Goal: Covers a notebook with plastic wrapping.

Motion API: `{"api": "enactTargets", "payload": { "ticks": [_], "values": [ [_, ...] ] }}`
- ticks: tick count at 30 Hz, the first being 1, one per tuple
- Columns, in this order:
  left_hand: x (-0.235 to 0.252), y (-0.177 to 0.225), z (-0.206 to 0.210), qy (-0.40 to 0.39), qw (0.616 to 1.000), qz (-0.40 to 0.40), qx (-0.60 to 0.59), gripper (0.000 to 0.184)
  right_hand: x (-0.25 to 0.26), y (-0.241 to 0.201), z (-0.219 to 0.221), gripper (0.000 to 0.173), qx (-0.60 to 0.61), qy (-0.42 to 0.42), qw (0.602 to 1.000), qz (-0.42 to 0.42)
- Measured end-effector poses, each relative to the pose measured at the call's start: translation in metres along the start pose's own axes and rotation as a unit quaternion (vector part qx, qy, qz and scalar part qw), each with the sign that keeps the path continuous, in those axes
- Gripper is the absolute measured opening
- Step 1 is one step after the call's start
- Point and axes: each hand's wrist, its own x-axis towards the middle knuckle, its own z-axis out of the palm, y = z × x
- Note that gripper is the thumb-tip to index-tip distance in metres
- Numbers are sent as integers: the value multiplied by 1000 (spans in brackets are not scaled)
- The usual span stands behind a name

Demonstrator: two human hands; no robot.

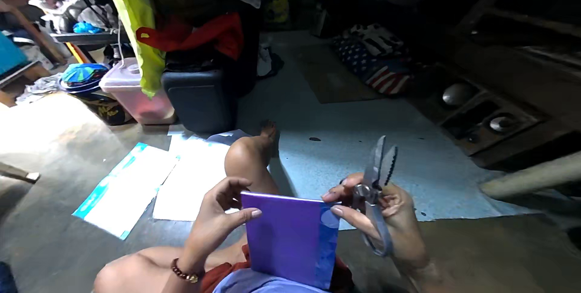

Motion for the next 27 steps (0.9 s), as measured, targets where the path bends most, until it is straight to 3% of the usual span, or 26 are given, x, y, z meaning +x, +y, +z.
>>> {"api": "enactTargets", "payload": {
  "ticks": [2, 6, 7, 9, 11, 14, 16, 22, 27],
  "values": [
    [-16, -21, 11, 25, 993, -42, -108, 38, 2, 3, -1, 36, 0, -2, 1000, 2],
    [-34, -46, 30, 83, 979, -55, -176, 22, 8, 7, -1, 37, -18, -8, 1000, 3],
    [-33, -46, 31, 107, 977, -37, -179, 25, 10, 7, 0, 37, -18, -11, 1000, 0],
    [-30, -39, 29, 145, 979, 28, -141, 50, 12, 5, 3, 37, -11, -23, 1000, -2],
    [-23, -29, 26, 157, 979, 131, 9, 67, 14, 2, 6, 37, 1, -38, 999, -2],
    [-10, 0, 20, 97, 931, 247, 251, 42, 16, -2, 12, 36, 9, -53, 999, 8],
    [-3, 16, 23, 36, 901, 285, 326, 24, 18, -5, 14, 34, 19, -70, 997, 15],
    [6, 21, 32, -43, 906, 299, 296, 18, 23, -5, 8, 27, 87, -103, 988, 80],
    [9, 26, 35, -79, 923, 269, 262, 26, 25, -2, 2, 28, 128, -114, 975, 139]
  ]
}}
